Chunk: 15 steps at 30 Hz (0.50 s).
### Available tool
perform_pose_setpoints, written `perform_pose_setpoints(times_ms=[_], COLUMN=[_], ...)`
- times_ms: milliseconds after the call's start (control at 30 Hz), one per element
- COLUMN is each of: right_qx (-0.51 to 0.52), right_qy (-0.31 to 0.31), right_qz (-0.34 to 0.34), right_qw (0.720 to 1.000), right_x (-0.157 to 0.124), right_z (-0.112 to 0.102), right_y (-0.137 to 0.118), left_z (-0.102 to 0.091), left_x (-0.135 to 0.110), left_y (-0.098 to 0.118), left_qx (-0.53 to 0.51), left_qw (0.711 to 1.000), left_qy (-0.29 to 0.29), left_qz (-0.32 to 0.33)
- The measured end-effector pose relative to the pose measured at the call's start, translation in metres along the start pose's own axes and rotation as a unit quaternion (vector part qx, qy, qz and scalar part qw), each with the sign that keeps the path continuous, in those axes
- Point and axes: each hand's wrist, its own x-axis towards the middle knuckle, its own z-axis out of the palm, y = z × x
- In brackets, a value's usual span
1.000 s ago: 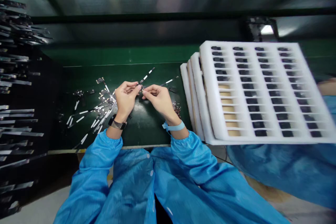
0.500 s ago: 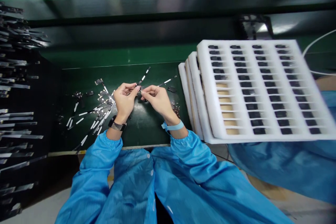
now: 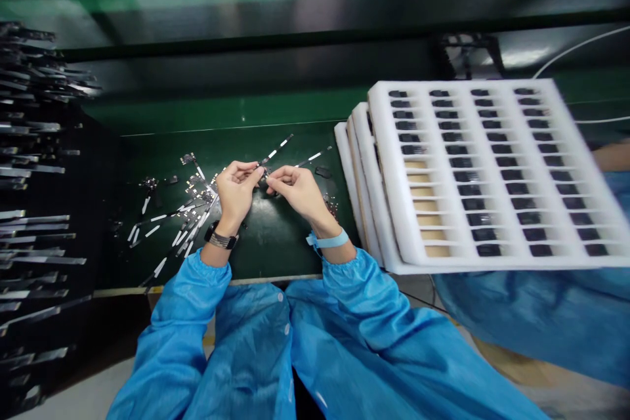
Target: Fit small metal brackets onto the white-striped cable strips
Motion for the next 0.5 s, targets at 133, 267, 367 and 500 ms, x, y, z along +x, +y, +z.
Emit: perform_pose_setpoints(times_ms=[133, 267, 367, 500], right_qx=[0.012, 0.02, 0.028, 0.022], right_qy=[0.002, 0.002, 0.007, 0.01], right_qz=[-0.002, -0.026, -0.042, -0.043], right_qw=[1.0, 0.999, 0.999, 0.999], right_x=[0.0009, 0.002, 0.0024, 0.002], right_z=[-0.0004, 0.0009, 0.0022, 0.0033], right_y=[0.0026, 0.0044, 0.0048, 0.0033], left_z=[-0.0001, -0.0001, -0.0003, 0.0004], left_x=[0.0002, 0.0016, 0.0025, 0.0021], left_y=[-0.0005, -0.0028, -0.0055, -0.0084], left_qx=[-0.01, -0.052, -0.078, -0.086], left_qw=[1.0, 0.998, 0.995, 0.992], left_qy=[0.001, -0.006, -0.016, -0.021], left_qz=[-0.004, -0.04, -0.065, -0.088])
